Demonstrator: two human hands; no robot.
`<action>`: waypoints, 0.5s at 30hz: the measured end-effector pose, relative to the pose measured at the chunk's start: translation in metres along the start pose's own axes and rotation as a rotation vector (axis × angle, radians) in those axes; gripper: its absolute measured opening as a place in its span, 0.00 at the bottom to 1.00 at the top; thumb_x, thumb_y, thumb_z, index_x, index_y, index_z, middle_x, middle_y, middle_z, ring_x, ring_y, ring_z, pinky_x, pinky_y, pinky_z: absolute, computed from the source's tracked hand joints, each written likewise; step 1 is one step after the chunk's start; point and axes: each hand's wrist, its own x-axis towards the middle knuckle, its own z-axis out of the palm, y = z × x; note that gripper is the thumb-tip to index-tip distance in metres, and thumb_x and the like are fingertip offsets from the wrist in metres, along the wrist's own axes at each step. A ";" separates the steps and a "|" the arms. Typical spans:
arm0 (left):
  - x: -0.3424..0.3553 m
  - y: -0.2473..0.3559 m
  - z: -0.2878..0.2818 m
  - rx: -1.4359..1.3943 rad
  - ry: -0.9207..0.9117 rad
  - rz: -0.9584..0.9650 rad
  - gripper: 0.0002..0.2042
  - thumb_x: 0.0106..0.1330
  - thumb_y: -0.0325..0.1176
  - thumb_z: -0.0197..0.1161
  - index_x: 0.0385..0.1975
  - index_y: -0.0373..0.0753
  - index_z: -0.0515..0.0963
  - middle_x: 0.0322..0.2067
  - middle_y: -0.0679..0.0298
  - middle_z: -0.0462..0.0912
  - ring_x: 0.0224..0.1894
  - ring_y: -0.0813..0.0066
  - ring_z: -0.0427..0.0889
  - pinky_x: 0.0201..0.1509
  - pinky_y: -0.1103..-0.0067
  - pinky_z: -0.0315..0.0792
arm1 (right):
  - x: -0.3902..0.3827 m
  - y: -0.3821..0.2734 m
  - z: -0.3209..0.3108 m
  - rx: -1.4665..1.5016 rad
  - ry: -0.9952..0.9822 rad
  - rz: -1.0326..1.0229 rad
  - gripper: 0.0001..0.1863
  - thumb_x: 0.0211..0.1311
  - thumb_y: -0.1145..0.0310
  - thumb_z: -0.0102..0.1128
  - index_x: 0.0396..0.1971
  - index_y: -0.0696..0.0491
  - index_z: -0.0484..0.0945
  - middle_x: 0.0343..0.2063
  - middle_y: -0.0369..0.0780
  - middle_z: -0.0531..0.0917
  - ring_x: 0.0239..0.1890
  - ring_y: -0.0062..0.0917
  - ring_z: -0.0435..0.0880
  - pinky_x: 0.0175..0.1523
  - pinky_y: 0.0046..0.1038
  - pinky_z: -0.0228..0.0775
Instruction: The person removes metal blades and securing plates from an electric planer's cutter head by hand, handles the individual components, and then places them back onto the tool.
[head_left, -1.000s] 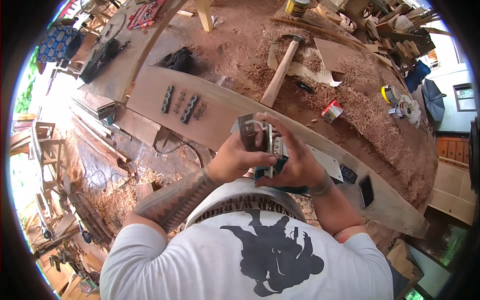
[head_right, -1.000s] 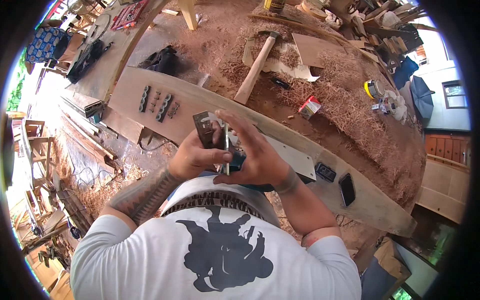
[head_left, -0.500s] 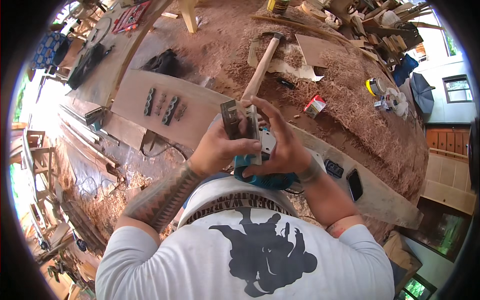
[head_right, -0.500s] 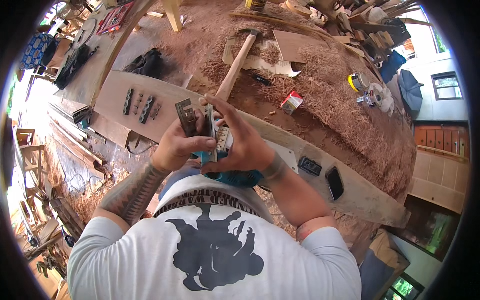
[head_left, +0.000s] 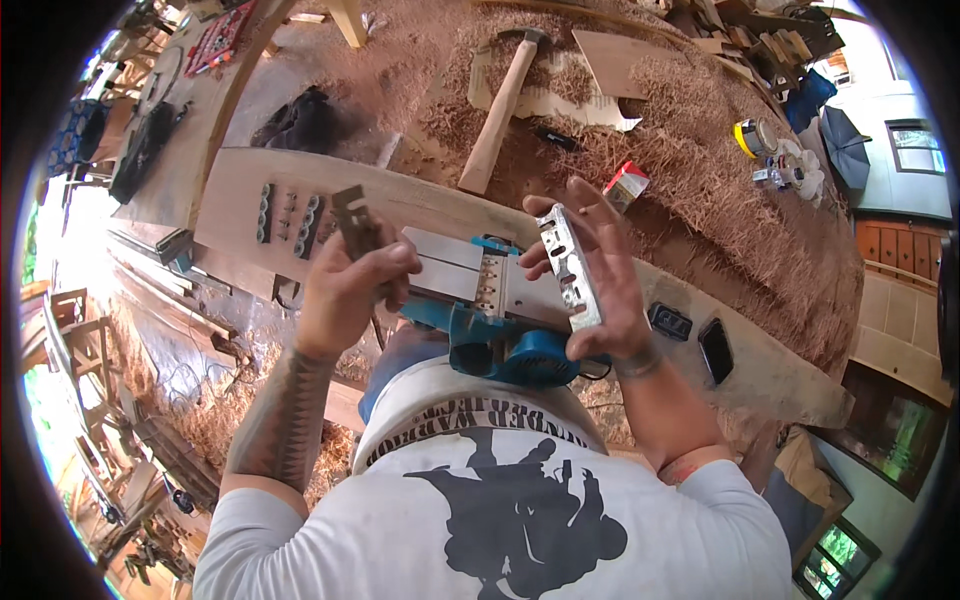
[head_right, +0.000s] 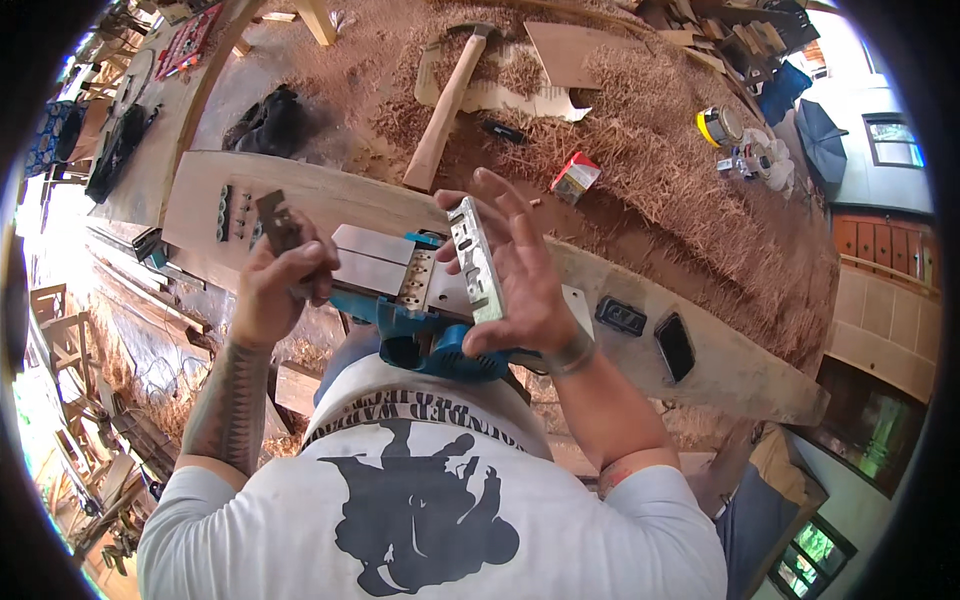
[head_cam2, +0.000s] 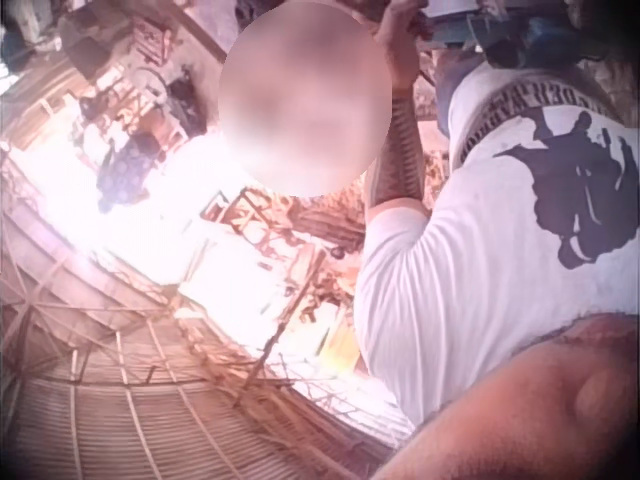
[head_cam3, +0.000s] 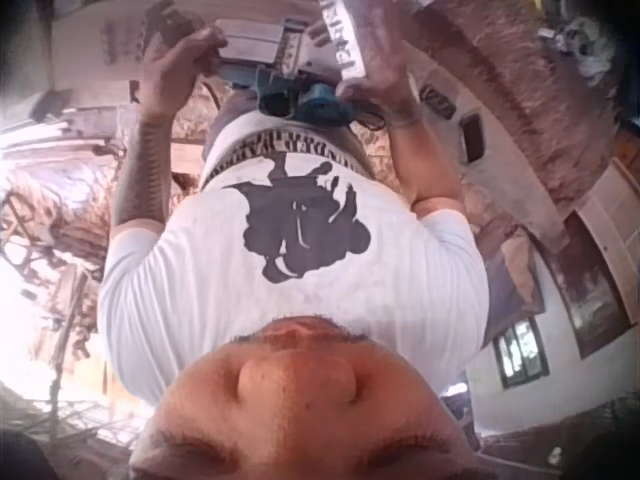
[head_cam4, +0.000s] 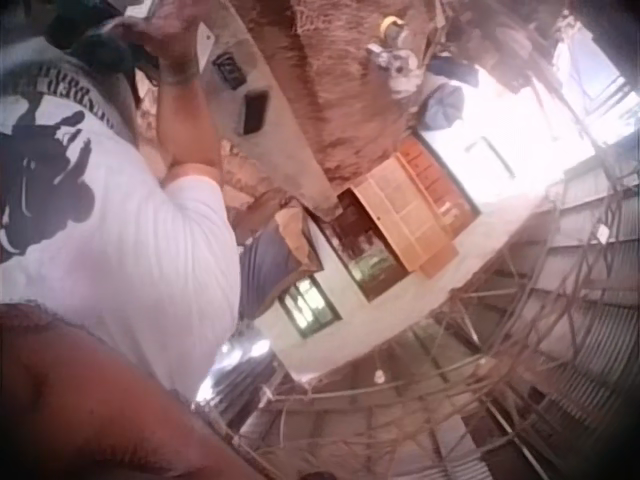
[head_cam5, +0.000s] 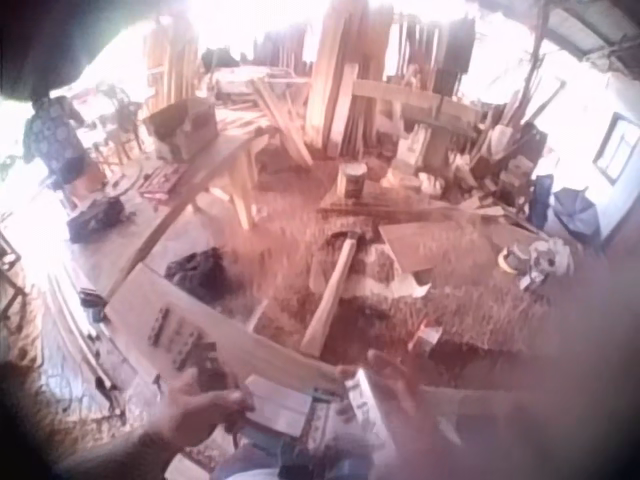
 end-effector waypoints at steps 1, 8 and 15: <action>0.002 -0.001 -0.002 -0.004 -0.001 -0.018 0.08 0.70 0.32 0.65 0.38 0.38 0.72 0.33 0.59 0.82 0.26 0.78 0.80 0.26 0.81 0.71 | 0.001 -0.001 0.001 0.003 0.012 0.014 0.83 0.25 0.42 0.91 0.80 0.53 0.43 0.71 0.51 0.65 0.55 0.29 0.79 0.59 0.29 0.73; 0.009 -0.006 0.000 0.093 -0.046 -0.068 0.15 0.67 0.36 0.67 0.36 0.37 0.67 0.32 0.56 0.78 0.21 0.76 0.80 0.16 0.83 0.73 | 0.004 0.007 -0.004 -0.008 -0.071 -0.016 0.84 0.26 0.43 0.92 0.79 0.54 0.39 0.71 0.53 0.64 0.58 0.32 0.76 0.61 0.34 0.71; 0.005 -0.001 0.004 -0.044 -0.041 -0.147 0.13 0.66 0.31 0.68 0.36 0.37 0.67 0.33 0.56 0.79 0.24 0.74 0.82 0.24 0.79 0.79 | 0.004 0.014 -0.008 -0.039 -0.050 0.037 0.84 0.25 0.44 0.93 0.80 0.52 0.39 0.72 0.54 0.60 0.65 0.35 0.71 0.65 0.35 0.70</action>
